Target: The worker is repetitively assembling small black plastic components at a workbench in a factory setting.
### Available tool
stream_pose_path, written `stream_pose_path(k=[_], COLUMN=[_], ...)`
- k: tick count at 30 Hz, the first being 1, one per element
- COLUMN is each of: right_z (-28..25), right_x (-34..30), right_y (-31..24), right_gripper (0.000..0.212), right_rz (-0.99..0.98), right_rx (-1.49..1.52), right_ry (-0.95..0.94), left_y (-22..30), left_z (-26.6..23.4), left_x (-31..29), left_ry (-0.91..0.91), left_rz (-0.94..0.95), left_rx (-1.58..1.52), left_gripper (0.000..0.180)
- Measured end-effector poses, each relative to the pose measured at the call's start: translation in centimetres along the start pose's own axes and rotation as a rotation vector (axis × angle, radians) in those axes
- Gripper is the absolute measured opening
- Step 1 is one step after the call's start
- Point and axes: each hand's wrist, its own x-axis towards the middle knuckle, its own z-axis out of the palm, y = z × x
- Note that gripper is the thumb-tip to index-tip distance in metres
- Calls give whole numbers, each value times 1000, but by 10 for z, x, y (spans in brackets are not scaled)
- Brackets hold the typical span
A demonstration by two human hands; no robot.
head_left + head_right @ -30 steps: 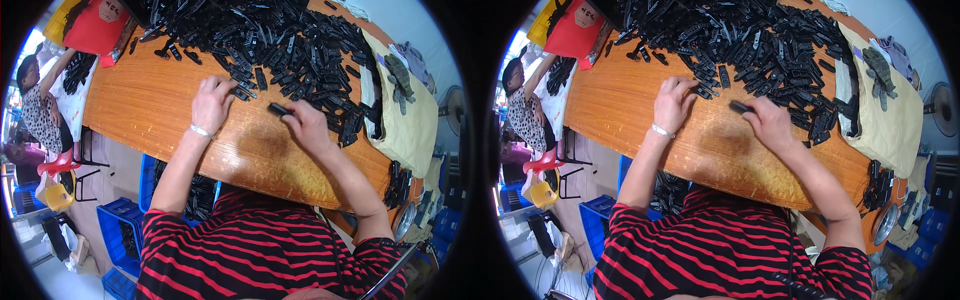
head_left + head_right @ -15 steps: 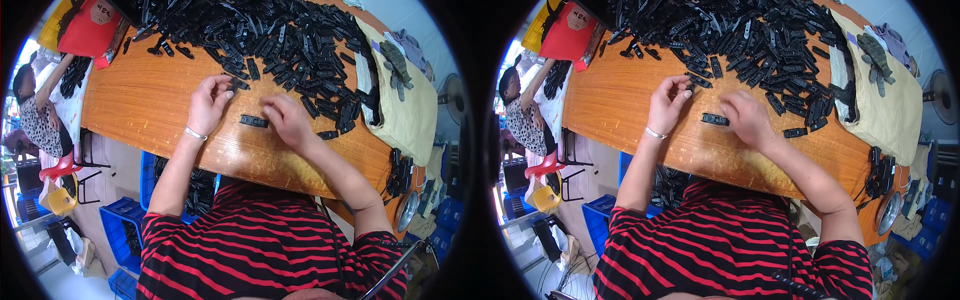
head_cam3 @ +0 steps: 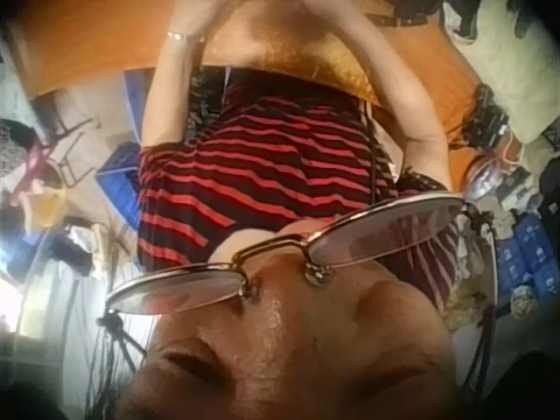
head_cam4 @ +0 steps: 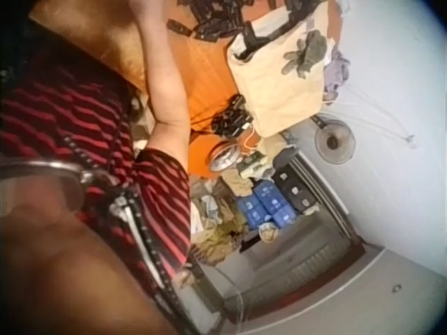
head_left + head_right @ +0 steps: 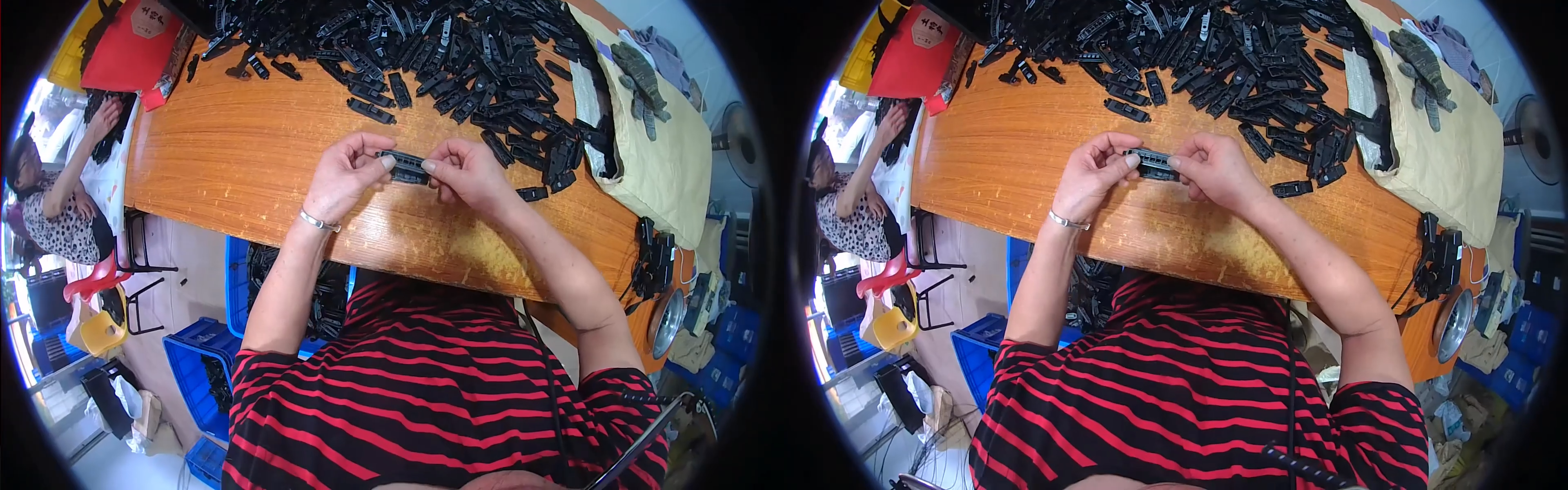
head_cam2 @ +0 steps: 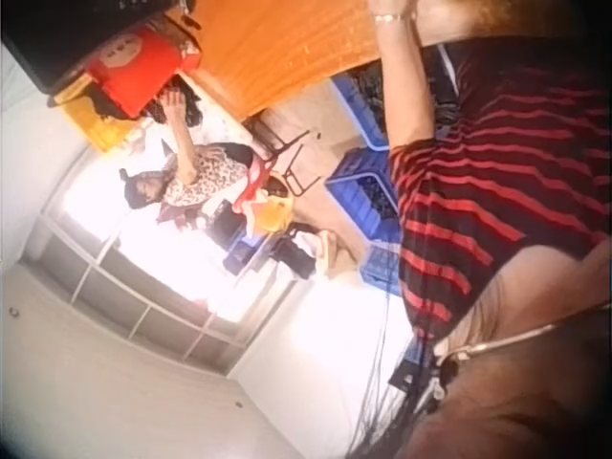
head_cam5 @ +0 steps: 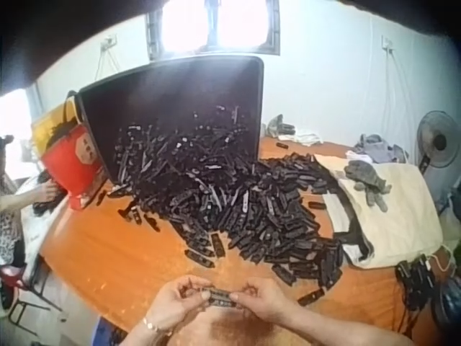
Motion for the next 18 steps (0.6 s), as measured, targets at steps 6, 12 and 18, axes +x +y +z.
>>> stream_pose_path(k=[6, 12, 18], right_z=[4, 2, 0], right_x=[-2, 3, 6], right_y=[6, 7, 14], right_gripper=[14, 16, 17], right_rz=[52, 53, -37], right_rx=[-1, -23, -120], right_ry=[24, 21, 13], left_y=[-16, -22, -26], left_z=[7, 8, 9], left_x=[3, 5, 5], left_ry=[162, 230, 267], left_rz=[13, 68, 35], left_rx=[265, 439, 491], left_gripper=[7, 8, 9])
